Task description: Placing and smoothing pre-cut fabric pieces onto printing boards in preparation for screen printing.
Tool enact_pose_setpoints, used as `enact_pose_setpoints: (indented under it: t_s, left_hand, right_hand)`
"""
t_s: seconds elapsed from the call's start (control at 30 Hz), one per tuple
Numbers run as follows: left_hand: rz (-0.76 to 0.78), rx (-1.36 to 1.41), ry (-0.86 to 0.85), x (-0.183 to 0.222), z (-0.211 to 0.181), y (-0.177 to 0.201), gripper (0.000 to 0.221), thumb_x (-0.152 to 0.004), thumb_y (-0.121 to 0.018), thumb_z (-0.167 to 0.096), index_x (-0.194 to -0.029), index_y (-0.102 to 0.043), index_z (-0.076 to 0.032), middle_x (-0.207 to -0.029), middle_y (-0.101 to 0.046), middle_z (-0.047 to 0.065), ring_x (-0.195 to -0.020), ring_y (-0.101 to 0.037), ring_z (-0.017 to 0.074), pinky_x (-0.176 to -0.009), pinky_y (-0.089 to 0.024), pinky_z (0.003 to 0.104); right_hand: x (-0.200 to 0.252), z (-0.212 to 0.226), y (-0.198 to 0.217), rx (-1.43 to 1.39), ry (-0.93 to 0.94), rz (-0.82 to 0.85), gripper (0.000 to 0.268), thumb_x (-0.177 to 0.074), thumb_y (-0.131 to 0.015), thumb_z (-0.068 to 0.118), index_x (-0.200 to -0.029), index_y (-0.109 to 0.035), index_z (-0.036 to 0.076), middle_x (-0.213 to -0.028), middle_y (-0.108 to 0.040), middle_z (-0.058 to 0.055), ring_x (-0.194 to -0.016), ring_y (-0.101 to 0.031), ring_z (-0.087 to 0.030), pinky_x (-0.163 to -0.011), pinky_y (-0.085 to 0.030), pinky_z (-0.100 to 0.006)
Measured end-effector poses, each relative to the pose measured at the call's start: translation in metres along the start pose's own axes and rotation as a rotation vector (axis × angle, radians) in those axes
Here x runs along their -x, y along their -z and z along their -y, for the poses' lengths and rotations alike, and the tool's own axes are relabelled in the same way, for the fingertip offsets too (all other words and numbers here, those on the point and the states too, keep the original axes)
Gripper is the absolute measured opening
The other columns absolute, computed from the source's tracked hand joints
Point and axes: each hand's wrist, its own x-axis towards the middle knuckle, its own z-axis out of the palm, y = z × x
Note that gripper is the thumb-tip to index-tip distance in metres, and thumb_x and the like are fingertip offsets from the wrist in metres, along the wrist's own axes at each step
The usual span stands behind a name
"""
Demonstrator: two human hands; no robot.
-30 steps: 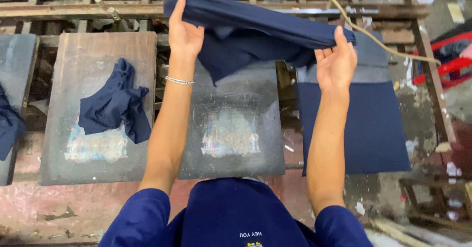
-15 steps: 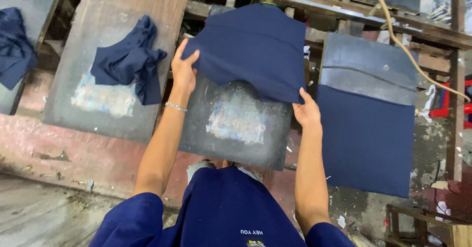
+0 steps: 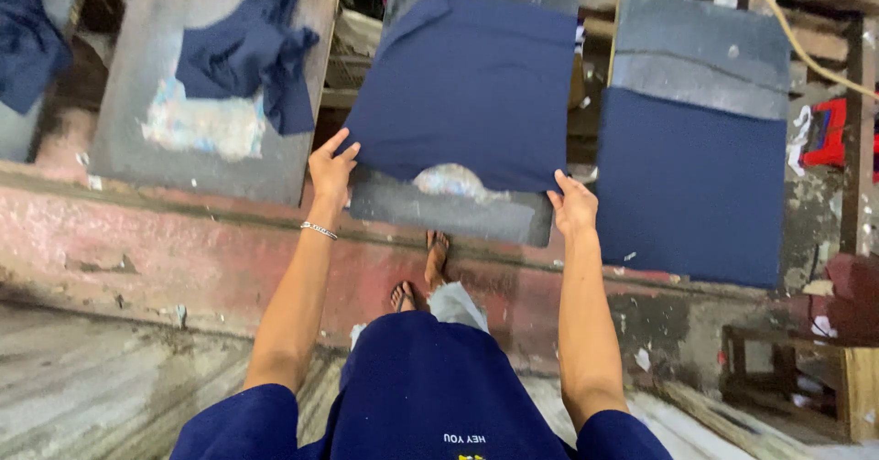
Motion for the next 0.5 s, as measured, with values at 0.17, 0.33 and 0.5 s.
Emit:
enact_pose_setpoints:
  t_s: [0.17, 0.33, 0.5]
  left_hand:
    - [0.023, -0.007, -0.021, 0.047, 0.013, 0.032, 0.047, -0.095, -0.078, -0.009, -0.14, -0.065, -0.012, -0.152, -0.042, 0.031, -0.137, -0.048, 0.0435, -0.105, -0.053, 0.047]
    - [0.045, 0.018, -0.028, 0.05, 0.04, 0.055, 0.048, -0.095, -0.078, -0.009, -0.141, -0.064, -0.012, -0.152, -0.038, 0.035, -0.138, -0.042, 0.0472, -0.106, -0.051, 0.049]
    - [0.105, -0.038, -0.038, 0.077, 0.039, 0.072, 0.046, -0.101, -0.074, -0.009, -0.144, -0.06, -0.008, -0.153, -0.035, 0.036, -0.139, -0.039, 0.0536, -0.109, -0.05, 0.055]
  right_hand:
    - [0.063, -0.018, 0.023, -0.045, 0.097, 0.049, 0.047, -0.095, -0.083, 0.013, -0.13, -0.06, -0.008, -0.137, -0.049, -0.023, -0.126, -0.054, -0.034, -0.107, -0.056, -0.045]
    - [0.078, -0.043, 0.051, -0.177, 0.036, 0.037, 0.048, -0.095, -0.083, 0.021, -0.125, -0.061, -0.009, -0.12, -0.056, -0.019, -0.109, -0.069, -0.031, -0.102, -0.062, -0.042]
    - [0.103, -0.047, 0.063, -0.122, 0.045, -0.058, 0.022, -0.093, -0.082, 0.017, -0.101, -0.068, 0.002, -0.091, -0.068, -0.01, -0.076, -0.073, -0.017, -0.082, -0.07, -0.028]
